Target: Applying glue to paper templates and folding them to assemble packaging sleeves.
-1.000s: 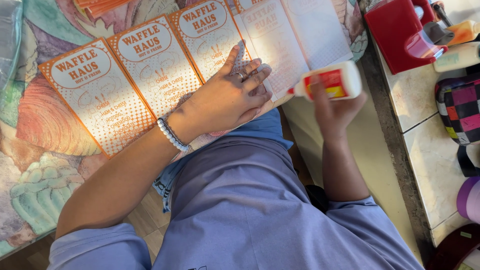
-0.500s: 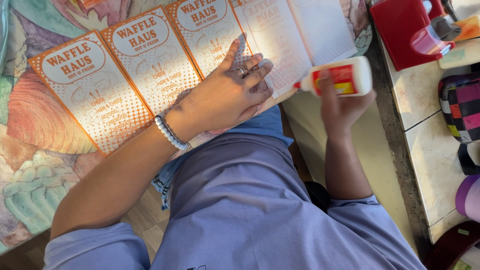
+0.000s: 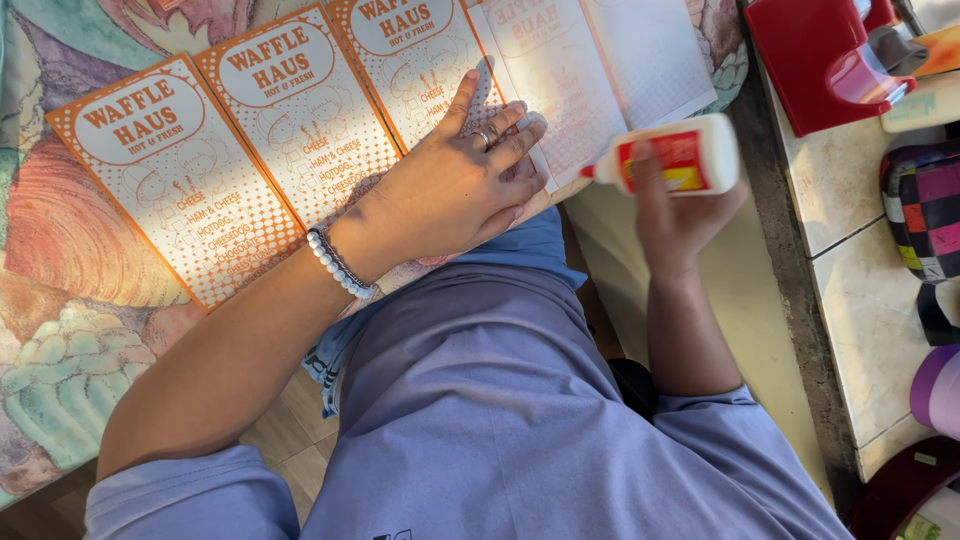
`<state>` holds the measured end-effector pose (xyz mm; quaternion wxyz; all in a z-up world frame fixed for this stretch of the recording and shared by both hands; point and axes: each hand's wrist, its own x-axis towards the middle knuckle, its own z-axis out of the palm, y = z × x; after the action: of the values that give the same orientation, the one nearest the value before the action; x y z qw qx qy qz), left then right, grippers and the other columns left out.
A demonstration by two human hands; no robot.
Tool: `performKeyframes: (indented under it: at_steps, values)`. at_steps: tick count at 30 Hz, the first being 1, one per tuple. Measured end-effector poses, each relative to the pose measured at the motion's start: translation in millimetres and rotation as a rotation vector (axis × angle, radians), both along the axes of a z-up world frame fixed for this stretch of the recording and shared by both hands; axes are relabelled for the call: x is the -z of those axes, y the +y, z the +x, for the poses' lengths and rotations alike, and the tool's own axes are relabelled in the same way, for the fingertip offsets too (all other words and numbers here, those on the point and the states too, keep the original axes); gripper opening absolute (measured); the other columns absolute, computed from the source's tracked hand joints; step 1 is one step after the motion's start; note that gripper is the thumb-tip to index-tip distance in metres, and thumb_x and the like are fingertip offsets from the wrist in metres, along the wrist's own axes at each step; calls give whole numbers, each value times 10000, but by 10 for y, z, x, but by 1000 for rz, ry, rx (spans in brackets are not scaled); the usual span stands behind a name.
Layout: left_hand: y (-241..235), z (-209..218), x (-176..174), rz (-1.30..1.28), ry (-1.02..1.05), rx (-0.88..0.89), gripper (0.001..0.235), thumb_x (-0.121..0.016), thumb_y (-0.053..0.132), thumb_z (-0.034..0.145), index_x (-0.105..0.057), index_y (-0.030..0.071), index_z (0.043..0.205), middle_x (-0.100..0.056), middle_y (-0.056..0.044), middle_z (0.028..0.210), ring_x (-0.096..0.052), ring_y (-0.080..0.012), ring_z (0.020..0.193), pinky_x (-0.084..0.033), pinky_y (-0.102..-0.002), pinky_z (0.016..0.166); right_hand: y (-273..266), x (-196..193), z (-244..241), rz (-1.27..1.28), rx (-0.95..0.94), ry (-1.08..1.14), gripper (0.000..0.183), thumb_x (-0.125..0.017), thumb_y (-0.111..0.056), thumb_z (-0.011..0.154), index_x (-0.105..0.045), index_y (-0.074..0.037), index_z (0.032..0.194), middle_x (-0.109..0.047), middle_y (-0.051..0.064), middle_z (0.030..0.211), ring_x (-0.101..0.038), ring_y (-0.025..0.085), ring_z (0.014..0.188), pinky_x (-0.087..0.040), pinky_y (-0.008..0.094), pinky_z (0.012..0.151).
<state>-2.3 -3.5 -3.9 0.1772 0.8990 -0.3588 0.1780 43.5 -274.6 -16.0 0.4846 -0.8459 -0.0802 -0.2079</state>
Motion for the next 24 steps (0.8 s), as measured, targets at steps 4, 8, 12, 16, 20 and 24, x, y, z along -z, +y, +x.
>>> performKeyframes:
  at_steps: [4, 8, 12, 16, 20, 24]
  values:
    - [11, 2, 6, 4, -3, -5, 202, -578, 288, 1081, -723, 147, 1090, -664, -212, 1402, -683, -445, 1249, -226, -722, 1178, -78, -138, 197, 46, 18, -142, 251, -875, -142, 939, -696, 32, 965, -765, 174, 903, -803, 281, 807, -691, 348, 671]
    - [3, 6, -4, -4, 12, 4, 195, -597, 287, 1062, -729, 145, 1079, -656, -220, 1404, -673, -441, 1263, -225, -729, 1175, -141, 213, 103, 230, 128, -85, 584, -950, -147, 849, -410, -20, 1029, -726, 241, 1005, -777, 271, 870, -720, 397, 697]
    - [4, 1, -47, -25, 13, 12, 213, -588, 290, 1082, -741, 141, 1078, -671, -238, 1376, -690, -461, 1230, -231, -727, 1169, 85, 219, -192, 138, 61, -29, 661, -943, -149, 825, -338, -38, 1065, -640, 175, 973, -689, 188, 864, -635, 347, 737]
    - [1, 5, -29, 4, 16, -1, 207, -589, 291, 1072, -728, 138, 1065, -671, -213, 1404, -659, -438, 1284, -217, -730, 1178, 154, -142, -51, 18, -84, -31, 247, -876, -147, 932, -713, 17, 846, -729, 109, 805, -717, 170, 724, -592, 304, 609]
    - [5, -4, -18, -10, -15, -7, 216, -571, 282, 1100, -740, 153, 1059, -693, -197, 1375, -667, -428, 1275, -221, -726, 1182, -98, -133, 272, 58, -2, -204, 252, -859, -94, 956, -638, 22, 993, -755, 177, 922, -801, 286, 822, -704, 361, 690]
    - [2, -4, -28, 7, -9, -11, 228, -560, 290, 1104, -732, 147, 1063, -687, -200, 1379, -658, -417, 1283, -222, -715, 1189, -74, -101, 231, 12, -43, -216, 230, -830, -138, 995, -652, 7, 1017, -737, 140, 912, -772, 256, 816, -663, 351, 695]
